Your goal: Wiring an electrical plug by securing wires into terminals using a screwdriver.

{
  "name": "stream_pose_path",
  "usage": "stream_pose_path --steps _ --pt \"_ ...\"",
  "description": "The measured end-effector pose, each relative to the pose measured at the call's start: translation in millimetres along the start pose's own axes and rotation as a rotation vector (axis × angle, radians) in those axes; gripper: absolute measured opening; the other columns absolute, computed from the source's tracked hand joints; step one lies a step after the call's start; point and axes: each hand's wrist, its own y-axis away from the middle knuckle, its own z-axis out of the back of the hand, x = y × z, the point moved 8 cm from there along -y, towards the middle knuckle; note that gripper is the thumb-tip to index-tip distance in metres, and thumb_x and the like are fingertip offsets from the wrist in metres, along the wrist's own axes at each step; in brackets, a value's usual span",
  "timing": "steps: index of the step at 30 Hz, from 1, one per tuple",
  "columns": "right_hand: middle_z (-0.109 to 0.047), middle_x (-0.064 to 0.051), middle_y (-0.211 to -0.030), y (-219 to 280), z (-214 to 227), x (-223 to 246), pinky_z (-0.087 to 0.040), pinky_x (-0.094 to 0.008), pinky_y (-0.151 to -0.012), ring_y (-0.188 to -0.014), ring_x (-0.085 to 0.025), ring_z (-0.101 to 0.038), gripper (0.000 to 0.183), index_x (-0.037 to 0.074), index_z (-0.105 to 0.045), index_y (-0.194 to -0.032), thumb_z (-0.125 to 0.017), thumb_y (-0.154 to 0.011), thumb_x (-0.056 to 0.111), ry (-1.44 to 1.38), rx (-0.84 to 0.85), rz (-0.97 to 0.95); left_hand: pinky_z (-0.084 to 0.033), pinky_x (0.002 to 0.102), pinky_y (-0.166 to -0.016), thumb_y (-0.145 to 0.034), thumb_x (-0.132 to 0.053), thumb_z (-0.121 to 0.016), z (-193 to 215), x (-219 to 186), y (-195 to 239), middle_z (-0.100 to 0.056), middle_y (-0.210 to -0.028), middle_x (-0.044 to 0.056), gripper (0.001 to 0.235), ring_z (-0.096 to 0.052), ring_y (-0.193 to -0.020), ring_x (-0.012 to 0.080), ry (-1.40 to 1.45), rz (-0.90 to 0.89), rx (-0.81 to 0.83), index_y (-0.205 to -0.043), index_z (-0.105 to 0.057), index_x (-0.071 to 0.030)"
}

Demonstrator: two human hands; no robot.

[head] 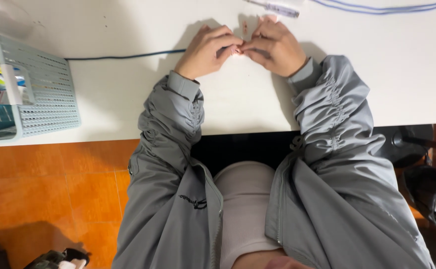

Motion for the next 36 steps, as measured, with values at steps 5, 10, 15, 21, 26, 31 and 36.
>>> stream_pose_path --steps 5,10,15,21,26,31,36 --pt "-0.067 -0.006 -0.106 10 -15 -14 -0.054 -0.047 -0.103 -0.102 -0.029 -0.070 0.022 0.011 -0.088 -0.114 -0.086 -0.120 0.033 0.167 0.028 -0.090 -0.045 0.047 -0.101 -0.114 -0.008 -0.077 7 -3 -1 -0.073 -0.116 0.001 0.021 -0.069 -0.097 0.0239 0.018 0.088 0.049 -0.133 -0.082 -0.015" --pt "-0.065 -0.003 -0.107 8 -9 -12 -0.050 -0.042 -0.099 -0.105 -0.029 -0.069 0.026 0.014 -0.082 -0.111 -0.091 -0.117 0.038 0.229 -0.017 -0.137 -0.044 0.046 -0.099 -0.114 -0.007 -0.070 5 -3 -1 -0.071 -0.116 0.000 0.023 -0.069 -0.100 0.0256 0.011 0.085 0.067 -0.133 -0.081 -0.018" --pt "-0.061 -0.005 -0.111 13 -17 -18 -0.052 -0.047 -0.107 -0.111 -0.030 -0.066 0.015 0.015 -0.089 -0.117 -0.090 -0.113 0.029 0.132 0.022 -0.118 -0.043 0.045 -0.097 -0.115 -0.009 -0.072 4 -1 0 -0.072 -0.115 0.000 0.021 -0.069 -0.097 0.0253 0.019 0.099 0.048 -0.132 -0.081 -0.016" --pt "-0.062 -0.005 -0.114 14 -21 -24 -0.048 -0.046 -0.104 -0.117 -0.030 -0.066 0.029 0.015 -0.086 -0.114 -0.086 -0.112 0.044 0.167 0.055 -0.210 -0.044 0.043 -0.099 -0.115 -0.010 -0.071 5 -1 0 -0.070 -0.113 -0.002 0.021 -0.069 -0.094 0.0231 0.010 0.121 0.037 -0.130 -0.082 -0.018" --pt "-0.059 -0.004 -0.104 6 -10 -15 -0.046 -0.042 -0.092 -0.095 -0.028 -0.065 0.017 0.015 -0.085 -0.106 -0.091 -0.108 0.032 0.082 -0.053 -0.177 -0.052 0.046 -0.094 -0.115 -0.018 -0.070 8 1 1 -0.074 -0.112 0.002 0.016 -0.079 -0.102 0.0327 0.045 0.123 0.011 -0.125 -0.080 -0.024" --pt "-0.058 -0.005 -0.105 4 -9 -11 -0.046 -0.045 -0.091 -0.095 -0.029 -0.066 0.023 0.015 -0.084 -0.104 -0.093 -0.105 0.036 0.112 -0.039 -0.192 -0.052 0.046 -0.094 -0.115 -0.018 -0.068 9 0 1 -0.074 -0.111 0.001 0.018 -0.079 -0.102 0.0321 0.055 0.144 0.029 -0.126 -0.081 -0.025" --pt "-0.058 -0.004 -0.104 2 -7 -12 -0.047 -0.042 -0.093 -0.096 -0.028 -0.066 0.018 0.013 -0.085 -0.103 -0.090 -0.107 0.029 0.077 -0.038 -0.199 -0.052 0.045 -0.097 -0.115 -0.019 -0.069 7 1 0 -0.074 -0.114 0.001 0.018 -0.079 -0.104 0.0307 0.066 0.149 0.033 -0.127 -0.080 -0.026"
